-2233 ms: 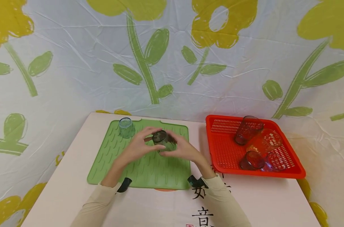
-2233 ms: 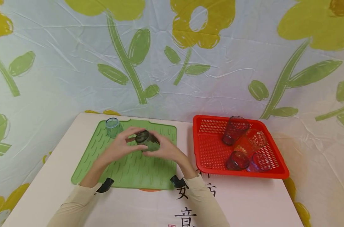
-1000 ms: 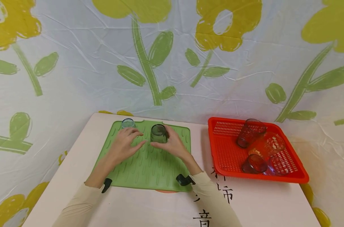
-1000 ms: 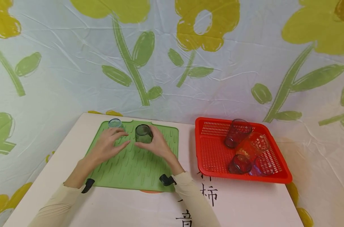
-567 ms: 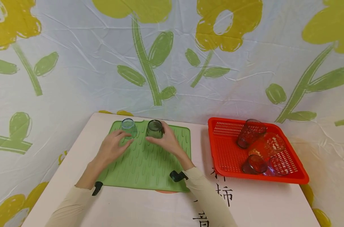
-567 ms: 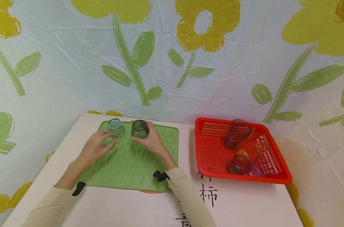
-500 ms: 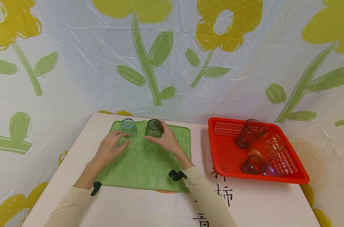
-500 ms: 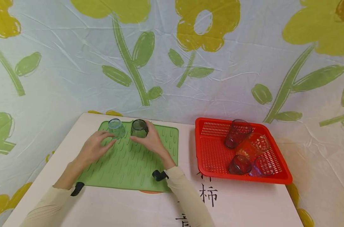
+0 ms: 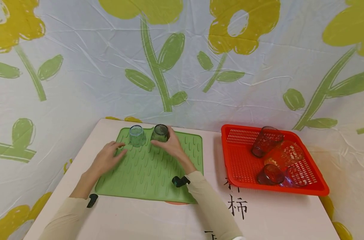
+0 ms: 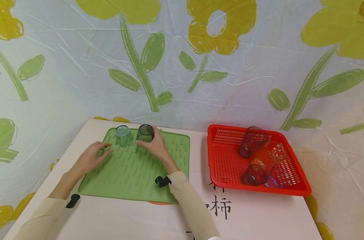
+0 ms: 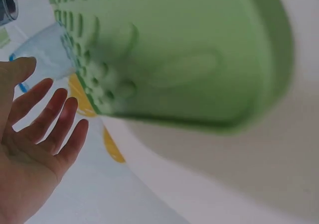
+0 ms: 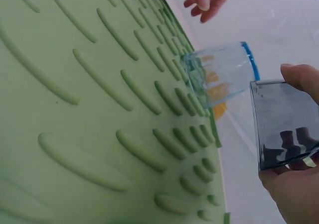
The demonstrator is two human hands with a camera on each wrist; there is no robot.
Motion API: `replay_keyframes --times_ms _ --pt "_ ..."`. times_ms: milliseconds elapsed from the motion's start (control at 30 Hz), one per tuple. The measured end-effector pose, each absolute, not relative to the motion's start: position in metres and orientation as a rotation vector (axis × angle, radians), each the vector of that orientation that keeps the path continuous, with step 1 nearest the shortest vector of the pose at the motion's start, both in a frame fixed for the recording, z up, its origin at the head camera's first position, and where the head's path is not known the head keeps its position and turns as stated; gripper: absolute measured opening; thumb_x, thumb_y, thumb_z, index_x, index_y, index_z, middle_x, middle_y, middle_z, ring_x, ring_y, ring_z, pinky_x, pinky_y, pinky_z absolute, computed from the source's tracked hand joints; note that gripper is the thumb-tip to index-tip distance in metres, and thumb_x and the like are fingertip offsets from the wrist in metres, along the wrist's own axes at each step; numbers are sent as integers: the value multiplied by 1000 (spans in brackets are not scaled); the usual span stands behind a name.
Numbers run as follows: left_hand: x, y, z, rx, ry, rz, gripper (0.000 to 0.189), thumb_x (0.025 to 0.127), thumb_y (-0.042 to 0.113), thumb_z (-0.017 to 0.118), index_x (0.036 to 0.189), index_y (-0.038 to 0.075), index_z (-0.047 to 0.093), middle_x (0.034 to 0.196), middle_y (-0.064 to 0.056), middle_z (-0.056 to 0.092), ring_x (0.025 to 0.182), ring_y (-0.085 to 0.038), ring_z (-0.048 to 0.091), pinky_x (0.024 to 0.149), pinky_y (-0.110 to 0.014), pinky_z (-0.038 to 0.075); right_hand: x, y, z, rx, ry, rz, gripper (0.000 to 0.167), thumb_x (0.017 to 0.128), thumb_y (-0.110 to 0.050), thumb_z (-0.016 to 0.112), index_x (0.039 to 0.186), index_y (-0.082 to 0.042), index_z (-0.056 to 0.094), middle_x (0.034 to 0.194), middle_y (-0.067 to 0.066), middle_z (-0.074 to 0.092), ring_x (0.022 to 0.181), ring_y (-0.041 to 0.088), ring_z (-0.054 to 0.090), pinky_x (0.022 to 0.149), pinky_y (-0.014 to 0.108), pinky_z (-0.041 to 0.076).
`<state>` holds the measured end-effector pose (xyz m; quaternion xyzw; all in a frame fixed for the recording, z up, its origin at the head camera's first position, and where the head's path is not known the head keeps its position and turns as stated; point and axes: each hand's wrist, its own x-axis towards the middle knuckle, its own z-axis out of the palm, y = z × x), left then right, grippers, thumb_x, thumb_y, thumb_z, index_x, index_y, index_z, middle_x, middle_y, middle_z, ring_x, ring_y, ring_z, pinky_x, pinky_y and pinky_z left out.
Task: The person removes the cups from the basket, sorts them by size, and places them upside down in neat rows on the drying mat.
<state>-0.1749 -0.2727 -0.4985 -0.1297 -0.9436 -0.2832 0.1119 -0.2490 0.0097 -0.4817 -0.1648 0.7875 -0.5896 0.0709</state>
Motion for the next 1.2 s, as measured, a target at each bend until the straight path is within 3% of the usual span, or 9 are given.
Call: replay_keyframes --times_ms 300,667,900,1200 --pt "-175 -295 -506 -323 -2857 -852 35 102 14 66 127 -10 64 121 -31 60 109 -47 58 89 -62 49 -257 -1 -494 -443 2411 -1716 79 88 -28 84 154 -14 42 145 10 53 135 28 50 108 50 43" --pt "-179 -310 -518 -437 -2848 -854 39 100 11 69 131 -12 60 122 -32 60 106 -47 59 89 -60 49 -266 -12 -504 -404 2410 -1660 82 88 -24 84 155 -12 39 148 11 50 136 29 49 109 49 43" --pt "-181 -315 -523 -513 -2890 -835 39 99 12 70 130 -11 61 129 -32 58 116 -50 53 97 -63 44 -272 -14 -513 -409 2400 -1690 82 88 -18 85 155 -10 38 148 13 51 135 30 50 110 48 42" --pt "-182 -322 -532 -571 -2842 -761 39 96 14 75 128 -6 64 126 -28 58 110 -47 55 91 -63 44 -272 -15 -516 -455 2412 -1659 81 88 -17 84 155 -8 39 148 14 50 134 30 51 108 47 44"
